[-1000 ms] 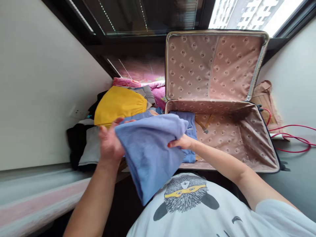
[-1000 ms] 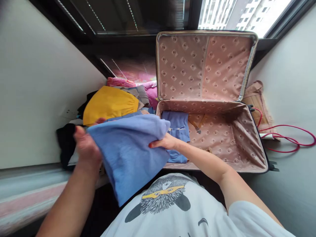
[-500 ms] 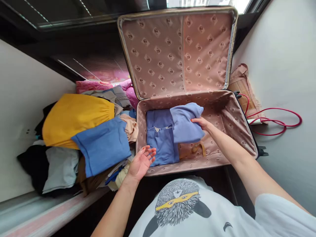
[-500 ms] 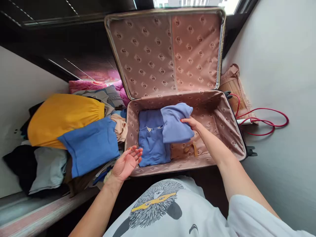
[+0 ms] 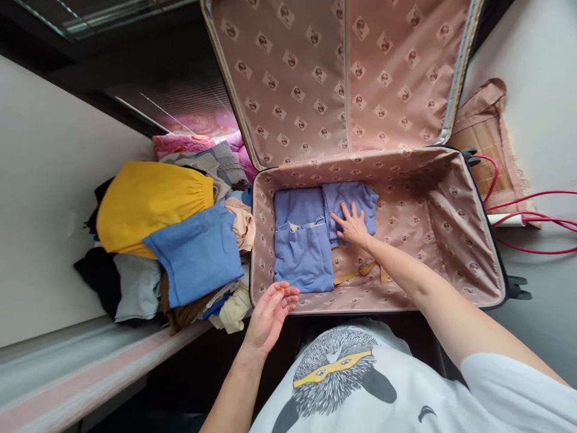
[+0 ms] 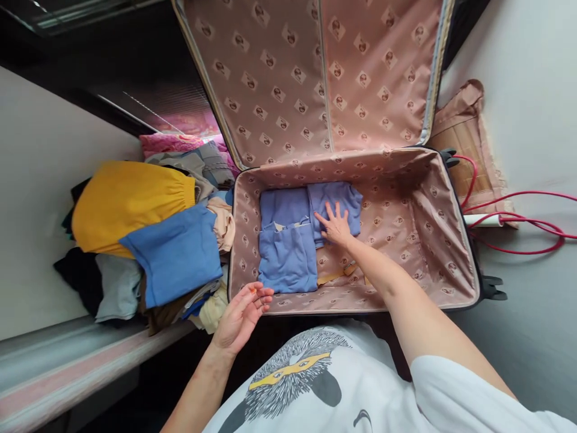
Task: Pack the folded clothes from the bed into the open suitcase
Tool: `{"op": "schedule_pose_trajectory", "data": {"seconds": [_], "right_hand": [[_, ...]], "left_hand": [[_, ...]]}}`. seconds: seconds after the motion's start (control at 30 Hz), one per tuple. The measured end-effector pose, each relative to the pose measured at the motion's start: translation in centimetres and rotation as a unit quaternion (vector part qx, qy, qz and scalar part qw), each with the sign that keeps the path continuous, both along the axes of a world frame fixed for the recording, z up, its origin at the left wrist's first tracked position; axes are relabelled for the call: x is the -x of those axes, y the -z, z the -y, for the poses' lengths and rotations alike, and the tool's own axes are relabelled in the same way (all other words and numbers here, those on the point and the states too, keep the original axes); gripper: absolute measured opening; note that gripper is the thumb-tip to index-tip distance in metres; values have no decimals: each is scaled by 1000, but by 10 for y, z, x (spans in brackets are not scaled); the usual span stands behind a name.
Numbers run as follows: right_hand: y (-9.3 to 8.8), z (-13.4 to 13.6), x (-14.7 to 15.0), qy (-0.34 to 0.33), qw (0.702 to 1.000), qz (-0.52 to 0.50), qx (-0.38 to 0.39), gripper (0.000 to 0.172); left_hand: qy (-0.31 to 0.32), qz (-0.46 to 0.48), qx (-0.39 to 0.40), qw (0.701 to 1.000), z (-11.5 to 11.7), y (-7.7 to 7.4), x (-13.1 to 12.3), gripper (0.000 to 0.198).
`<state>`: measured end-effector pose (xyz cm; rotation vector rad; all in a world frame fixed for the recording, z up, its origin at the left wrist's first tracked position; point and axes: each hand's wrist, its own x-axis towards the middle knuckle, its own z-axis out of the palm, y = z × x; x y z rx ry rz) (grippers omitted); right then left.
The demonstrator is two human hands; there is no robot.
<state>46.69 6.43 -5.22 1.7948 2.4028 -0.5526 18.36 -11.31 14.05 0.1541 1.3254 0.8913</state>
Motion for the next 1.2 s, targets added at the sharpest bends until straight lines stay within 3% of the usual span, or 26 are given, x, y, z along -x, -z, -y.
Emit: {"op": "schedule_pose_trajectory", "data": {"seconds": [0.13, 0.23, 0.33, 0.4, 0.47, 0.53, 0.63, 0.7, 0.77, 0.83, 1.0, 1.1, 1.2], "right_hand": [[7, -17, 5, 80, 994, 51, 48, 79], [0, -18, 9, 98, 991, 67, 66, 91], [-17, -23, 12, 81, 994, 39, 61, 97], [-37, -31, 23, 73, 996, 25, 46, 85], [-62, -37, 51, 59, 998, 12, 15, 65], [-91, -34, 97, 10, 998, -48, -35, 52], [-125, -6, 182, -121, 966, -206, -99, 42], [-138, 17, 235, -212, 931, -281, -97, 42], [-143, 29, 278, -261, 913, -302, -83, 47], [-146, 22, 310, -263, 922, -274, -75, 54], [-160, -45, 368, -224, 961, -150, -65, 63], [-167, -72, 392, -252, 962, -94, -42, 58], [-170, -79, 405, -286, 956, -49, -37, 50]], "left_hand": [[0, -17, -22, 1000, 5, -11, 7, 40], [-6, -30, -39, 999, 13, -17, 24, 43], [-24, -88, -84, 992, 16, -17, 61, 42], [-56, -196, -126, 971, 11, -11, 98, 41], [-86, -368, -140, 915, 2, -2, 139, 40], [-68, -553, -116, 822, -8, 7, 174, 43], [100, -698, -97, 702, -18, 21, 204, 71], [219, -704, -119, 665, -23, 28, 212, 89], [254, -701, -132, 654, -28, 34, 218, 94], [217, -706, -119, 664, -36, 40, 228, 93], [123, -704, -102, 692, -59, 51, 254, 96], [114, -713, -119, 682, -68, 51, 258, 94], [108, -729, -139, 661, -71, 48, 260, 94]]}}
